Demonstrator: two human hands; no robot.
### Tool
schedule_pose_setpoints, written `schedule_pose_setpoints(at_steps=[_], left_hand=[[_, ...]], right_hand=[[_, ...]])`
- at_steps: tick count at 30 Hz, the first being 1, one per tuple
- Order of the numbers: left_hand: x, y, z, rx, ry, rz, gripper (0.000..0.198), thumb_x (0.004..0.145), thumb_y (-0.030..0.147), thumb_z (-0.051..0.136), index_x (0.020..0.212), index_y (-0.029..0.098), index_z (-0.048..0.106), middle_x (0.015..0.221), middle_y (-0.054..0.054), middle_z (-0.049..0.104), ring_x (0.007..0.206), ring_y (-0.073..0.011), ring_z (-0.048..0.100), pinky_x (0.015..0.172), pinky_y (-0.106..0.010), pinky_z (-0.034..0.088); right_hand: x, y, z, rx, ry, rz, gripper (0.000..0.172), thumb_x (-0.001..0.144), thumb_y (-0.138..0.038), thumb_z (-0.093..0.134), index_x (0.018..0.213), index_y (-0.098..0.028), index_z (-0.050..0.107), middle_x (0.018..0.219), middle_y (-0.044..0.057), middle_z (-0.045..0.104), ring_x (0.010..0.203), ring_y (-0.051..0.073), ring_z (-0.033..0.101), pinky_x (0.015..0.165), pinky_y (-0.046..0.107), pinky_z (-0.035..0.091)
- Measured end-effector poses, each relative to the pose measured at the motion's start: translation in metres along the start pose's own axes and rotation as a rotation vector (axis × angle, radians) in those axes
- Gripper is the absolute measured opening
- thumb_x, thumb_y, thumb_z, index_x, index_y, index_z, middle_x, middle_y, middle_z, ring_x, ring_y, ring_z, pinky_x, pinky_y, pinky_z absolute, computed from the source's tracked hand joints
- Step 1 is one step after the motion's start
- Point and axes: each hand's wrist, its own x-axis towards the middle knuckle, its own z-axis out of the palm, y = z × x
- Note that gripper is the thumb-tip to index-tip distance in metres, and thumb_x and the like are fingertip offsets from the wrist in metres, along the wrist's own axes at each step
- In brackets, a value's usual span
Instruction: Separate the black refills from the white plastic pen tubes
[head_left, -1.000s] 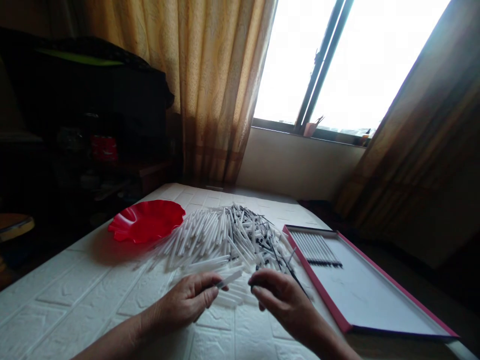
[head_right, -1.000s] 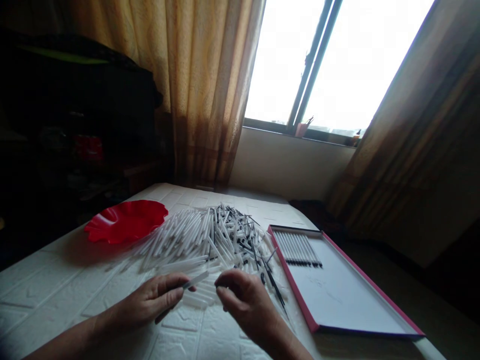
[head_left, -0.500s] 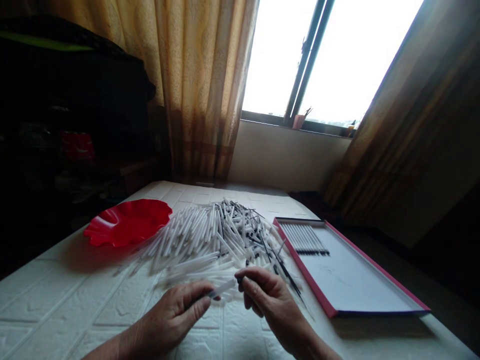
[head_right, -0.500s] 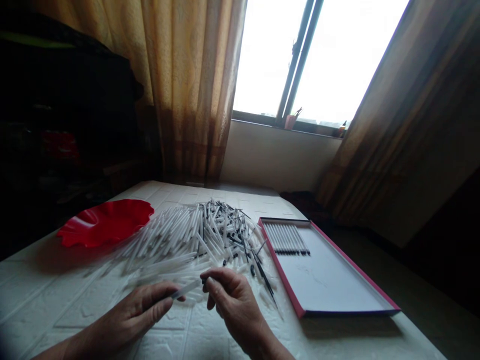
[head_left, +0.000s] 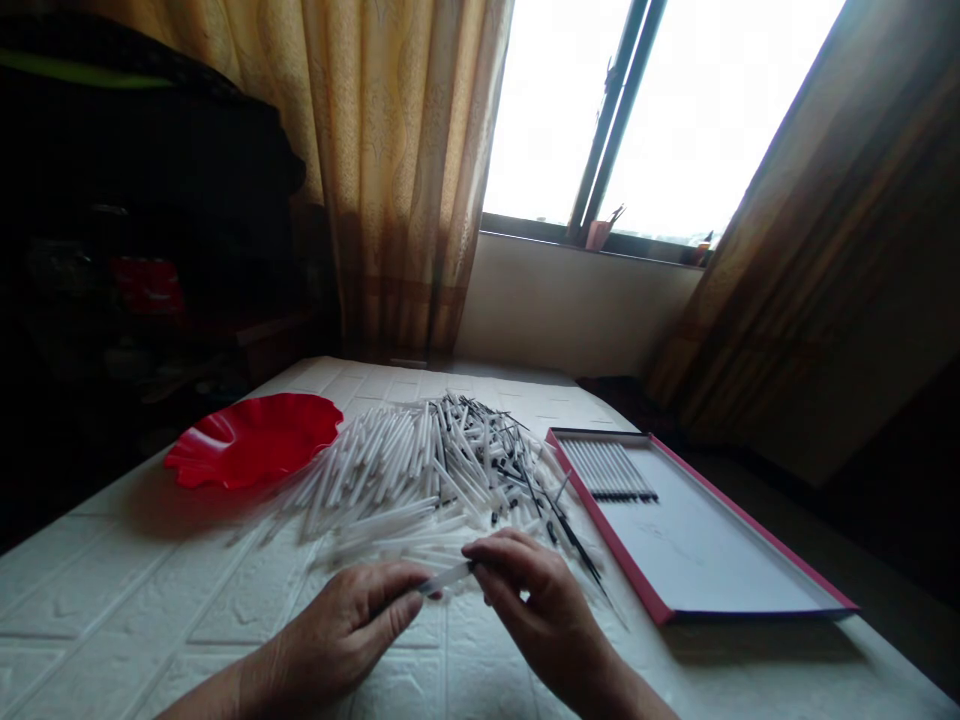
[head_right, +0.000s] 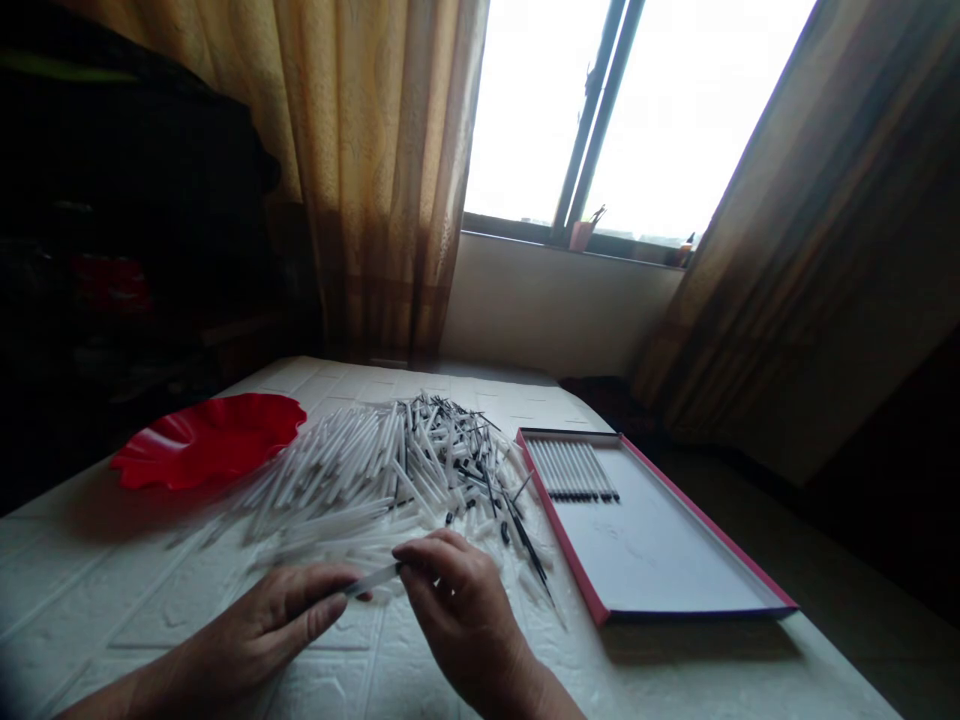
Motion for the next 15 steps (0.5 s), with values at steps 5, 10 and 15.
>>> schedule_pose_setpoints(at_steps=[5,10,15], left_hand=[[-0.002,-0.002,0.001,0.049,0.009,0.016,0.027,0.101,0.041,0.058,0.12,0.038,0.076,0.102,0.0,0.082,0.092,-0.021,0.077,0.082,-0.023,0.054],[0.001,0.008,0.0,0.058,-0.063,0.052,0.025,0.102,0.033,0.057,0.119,0.036,0.075,0.102,0.0,0.081,0.092,-0.0196,0.076,0.083,-0.022,0.054],[0.0,0.011,0.001,0.136,-0.111,0.069,0.023,0.102,0.03,0.055,0.112,0.03,0.075,0.098,-0.001,0.081,0.09,-0.019,0.076,0.081,-0.022,0.053]], right_hand=[[-0.001,0.001,-0.005,-0.19,-0.081,-0.09,0.021,0.097,-0.02,0.056,0.099,-0.018,0.076,0.084,0.008,0.073,0.074,0.017,0.07,0.069,0.025,0.051],[-0.003,0.001,-0.005,-0.382,-0.174,-0.068,0.034,0.1,-0.026,0.046,0.075,-0.018,0.068,0.071,0.006,0.067,0.063,0.016,0.063,0.061,0.024,0.043],[-0.004,0.007,0.001,-0.366,-0.24,0.031,0.049,0.103,-0.036,0.036,0.057,-0.022,0.048,0.053,-0.001,0.052,0.051,0.013,0.052,0.058,0.025,0.036]])
